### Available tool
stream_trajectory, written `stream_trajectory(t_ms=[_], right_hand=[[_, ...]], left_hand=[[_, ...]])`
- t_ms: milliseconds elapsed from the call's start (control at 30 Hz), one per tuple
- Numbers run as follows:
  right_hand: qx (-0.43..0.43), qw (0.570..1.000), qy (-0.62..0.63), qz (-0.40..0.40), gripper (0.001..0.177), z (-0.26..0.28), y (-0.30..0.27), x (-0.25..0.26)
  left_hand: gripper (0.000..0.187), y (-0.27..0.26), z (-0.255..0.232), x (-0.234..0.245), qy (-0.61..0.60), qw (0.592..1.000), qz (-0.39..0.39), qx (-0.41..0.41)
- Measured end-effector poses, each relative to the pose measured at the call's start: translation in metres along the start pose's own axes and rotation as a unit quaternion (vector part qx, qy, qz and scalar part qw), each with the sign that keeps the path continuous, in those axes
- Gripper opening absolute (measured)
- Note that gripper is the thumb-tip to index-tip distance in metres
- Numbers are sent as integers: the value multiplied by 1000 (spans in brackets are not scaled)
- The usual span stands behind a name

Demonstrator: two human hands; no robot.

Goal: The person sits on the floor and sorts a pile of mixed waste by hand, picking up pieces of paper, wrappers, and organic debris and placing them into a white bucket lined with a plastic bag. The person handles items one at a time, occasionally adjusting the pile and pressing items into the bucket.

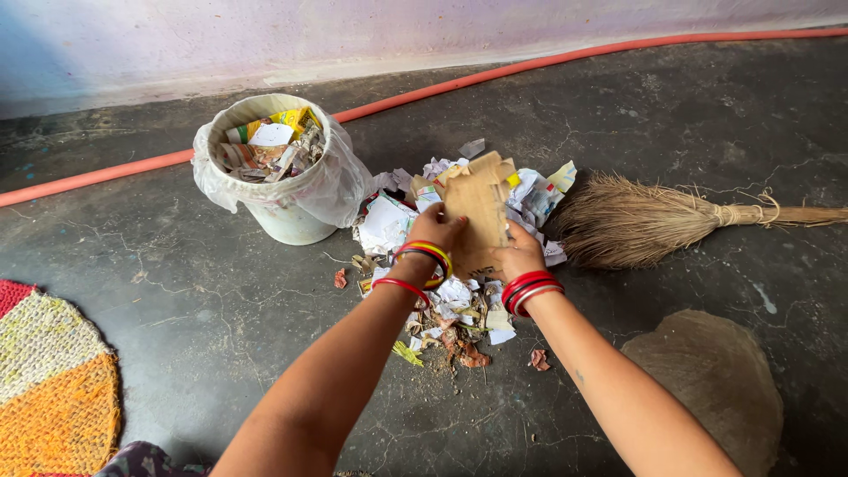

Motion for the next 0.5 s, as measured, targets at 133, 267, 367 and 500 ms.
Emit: stream_trajectory(t_ms=[133, 267, 367, 500], right_hand=[[-18, 999, -45, 3, 66, 14, -7, -22], [7, 998, -21, 58, 60, 30, -4, -53], [4, 997, 9, 82, 63, 40, 6, -80], [17, 997, 5, 79, 69, 57, 15, -121]], left_hand=[[45, 6, -20, 25, -42, 998, -39, -9], [40, 25, -43, 62, 19, 996, -72, -44], [34, 47, -66, 97, 6, 991, -66, -120], [43, 78, -115, 167, 103, 971, -113, -183]])
Point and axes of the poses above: each hand's wrist, its own y-axis towards the middle knuckle, its own x-axis out of the back of the hand, z = x × y, the point moved 6 cm from there along y, towards the middle knuckle, and after that the axes turned 9 degrees about -x, right-handed, at the moved point
